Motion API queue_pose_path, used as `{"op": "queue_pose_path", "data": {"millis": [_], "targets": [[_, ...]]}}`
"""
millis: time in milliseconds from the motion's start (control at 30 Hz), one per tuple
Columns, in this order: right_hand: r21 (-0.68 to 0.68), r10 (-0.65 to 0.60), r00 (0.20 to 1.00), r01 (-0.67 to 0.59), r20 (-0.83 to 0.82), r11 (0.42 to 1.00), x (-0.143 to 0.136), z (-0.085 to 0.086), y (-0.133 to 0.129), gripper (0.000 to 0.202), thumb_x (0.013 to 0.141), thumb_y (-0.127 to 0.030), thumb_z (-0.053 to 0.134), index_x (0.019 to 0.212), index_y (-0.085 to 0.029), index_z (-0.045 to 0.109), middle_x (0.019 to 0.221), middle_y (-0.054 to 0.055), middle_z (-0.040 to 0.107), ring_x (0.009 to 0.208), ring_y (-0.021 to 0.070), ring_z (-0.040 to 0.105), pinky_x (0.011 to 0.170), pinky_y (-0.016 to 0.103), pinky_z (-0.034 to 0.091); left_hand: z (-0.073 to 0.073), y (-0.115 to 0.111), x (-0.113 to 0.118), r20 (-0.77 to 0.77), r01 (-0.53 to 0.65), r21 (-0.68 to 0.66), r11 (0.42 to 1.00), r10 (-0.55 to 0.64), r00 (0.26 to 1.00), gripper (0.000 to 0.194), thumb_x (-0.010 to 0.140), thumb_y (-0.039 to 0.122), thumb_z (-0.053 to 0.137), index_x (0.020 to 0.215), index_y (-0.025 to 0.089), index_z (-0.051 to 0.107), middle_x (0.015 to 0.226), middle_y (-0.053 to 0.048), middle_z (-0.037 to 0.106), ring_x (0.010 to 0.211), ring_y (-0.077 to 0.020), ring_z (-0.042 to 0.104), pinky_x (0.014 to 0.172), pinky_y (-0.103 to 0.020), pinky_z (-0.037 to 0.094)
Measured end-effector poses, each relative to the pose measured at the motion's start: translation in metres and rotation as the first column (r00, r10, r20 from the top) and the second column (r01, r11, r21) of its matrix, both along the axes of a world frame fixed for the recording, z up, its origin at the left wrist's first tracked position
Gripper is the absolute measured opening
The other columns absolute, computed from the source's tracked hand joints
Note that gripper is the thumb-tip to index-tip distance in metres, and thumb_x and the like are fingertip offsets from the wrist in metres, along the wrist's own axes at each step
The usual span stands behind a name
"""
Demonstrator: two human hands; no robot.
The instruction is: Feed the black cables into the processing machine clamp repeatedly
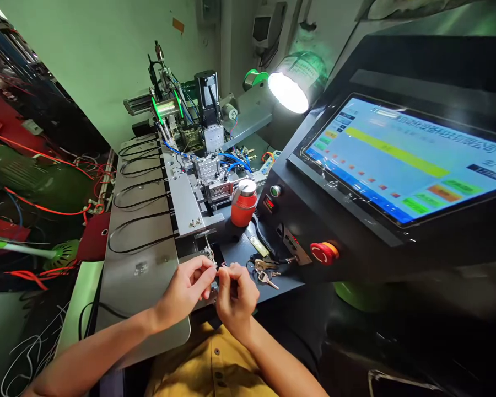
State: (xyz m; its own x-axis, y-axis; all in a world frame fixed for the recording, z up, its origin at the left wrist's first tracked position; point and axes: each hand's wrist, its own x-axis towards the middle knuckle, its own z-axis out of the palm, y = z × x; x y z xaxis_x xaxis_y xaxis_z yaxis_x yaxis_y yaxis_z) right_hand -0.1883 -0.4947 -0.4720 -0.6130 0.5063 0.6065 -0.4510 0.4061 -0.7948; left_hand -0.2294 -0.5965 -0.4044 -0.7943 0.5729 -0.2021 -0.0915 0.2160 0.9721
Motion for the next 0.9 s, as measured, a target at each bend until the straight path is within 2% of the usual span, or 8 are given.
{"op": "queue_pose_path", "data": {"millis": [133,200,267,333,467,700,800,900], "targets": [[-0.008,0.083,0.992,-0.082,0.094,0.997,0.000,0.004,0.012,0.017,0.091,-0.010,0.049,0.076,-0.019,0.049,0.063,-0.004,0.044,0.052,0.0092,0.040,0.050,0.023,0.033,-0.004,-0.003,-0.006,-0.075,0.025,-0.085,0.996,-0.031,0.997,0.028,0.094,0.040,0.048,0.080,0.016,0.054,0.060,0.005,0.046,0.052,-0.0074,0.043,0.052,-0.019,0.035],[-0.023,0.147,0.970,-0.146,0.193,0.989,0.000,0.004,0.024,0.018,0.092,-0.015,0.049,0.075,-0.019,0.051,0.063,-0.004,0.047,0.052,0.0090,0.042,0.050,0.022,0.033,-0.007,-0.006,-0.014,-0.222,-0.003,-0.190,0.982,-0.040,0.974,0.028,0.094,0.036,0.046,0.077,0.016,0.055,0.064,0.003,0.049,0.055,-0.0083,0.045,0.054,-0.020,0.035],[-0.054,0.144,0.942,-0.134,0.302,0.989,-0.001,0.002,0.036,0.019,0.093,-0.020,0.050,0.075,-0.018,0.053,0.061,-0.004,0.049,0.051,0.0088,0.043,0.049,0.021,0.033,-0.011,-0.009,-0.024,-0.411,-0.092,-0.304,0.948,-0.044,0.911,0.029,0.094,0.031,0.045,0.073,0.016,0.055,0.069,0.001,0.052,0.062,-0.0099,0.048,0.060,-0.022,0.036],[-0.080,0.088,0.924,-0.062,0.373,0.995,-0.001,-0.001,0.048,0.022,0.094,-0.025,0.051,0.073,-0.018,0.054,0.059,-0.004,0.048,0.050,0.0089,0.042,0.047,0.021,0.032,-0.016,-0.012,-0.034,-0.515,-0.159,-0.383,0.910,-0.067,0.855,0.028,0.094,0.027,0.045,0.071,0.016,0.055,0.072,0.000,0.056,0.067,-0.0114,0.050,0.064,-0.023,0.036],[-0.083,0.035,0.910,-0.001,0.413,0.997,0.000,-0.007,0.058,0.025,0.093,-0.030,0.052,0.071,-0.018,0.054,0.057,-0.005,0.046,0.050,0.0091,0.041,0.049,0.022,0.032,-0.025,-0.012,-0.040,-0.509,-0.158,-0.481,0.862,-0.128,0.851,0.026,0.093,0.024,0.045,0.070,0.017,0.056,0.070,0.000,0.058,0.066,-0.0123,0.051,0.065,-0.024,0.035],[-0.073,0.066,0.907,-0.040,0.417,0.997,0.001,-0.010,0.056,0.025,0.093,-0.030,0.052,0.071,-0.018,0.053,0.058,-0.005,0.047,0.050,0.0093,0.040,0.051,0.023,0.031,-0.025,-0.008,-0.038,-0.499,-0.178,-0.552,0.815,-0.152,0.853,0.026,0.091,0.024,0.045,0.069,0.017,0.057,0.070,0.001,0.059,0.065,-0.0124,0.052,0.063,-0.023,0.035],[-0.084,0.172,0.876,-0.150,0.451,0.985,-0.007,-0.010,0.058,0.027,0.094,-0.032,0.049,0.071,-0.018,0.052,0.060,-0.004,0.047,0.053,0.0098,0.040,0.052,0.023,0.031,-0.024,-0.006,-0.040,-0.503,-0.194,-0.568,0.800,-0.151,0.851,0.025,0.090,0.023,0.046,0.069,0.017,0.058,0.068,0.001,0.059,0.063,-0.0118,0.051,0.062,-0.023,0.035],[-0.125,0.350,0.794,-0.333,0.497,0.934,-0.022,-0.011,0.058,0.030,0.095,-0.035,0.045,0.070,-0.019,0.048,0.061,-0.005,0.043,0.056,0.0104,0.039,0.054,0.023,0.031,-0.025,-0.003,-0.041,-0.507,-0.199,-0.584,0.787,-0.162,0.847,0.023,0.089,0.021,0.048,0.069,0.017,0.059,0.067,0.002,0.059,0.062,-0.0115,0.051,0.062,-0.023,0.035]]}}
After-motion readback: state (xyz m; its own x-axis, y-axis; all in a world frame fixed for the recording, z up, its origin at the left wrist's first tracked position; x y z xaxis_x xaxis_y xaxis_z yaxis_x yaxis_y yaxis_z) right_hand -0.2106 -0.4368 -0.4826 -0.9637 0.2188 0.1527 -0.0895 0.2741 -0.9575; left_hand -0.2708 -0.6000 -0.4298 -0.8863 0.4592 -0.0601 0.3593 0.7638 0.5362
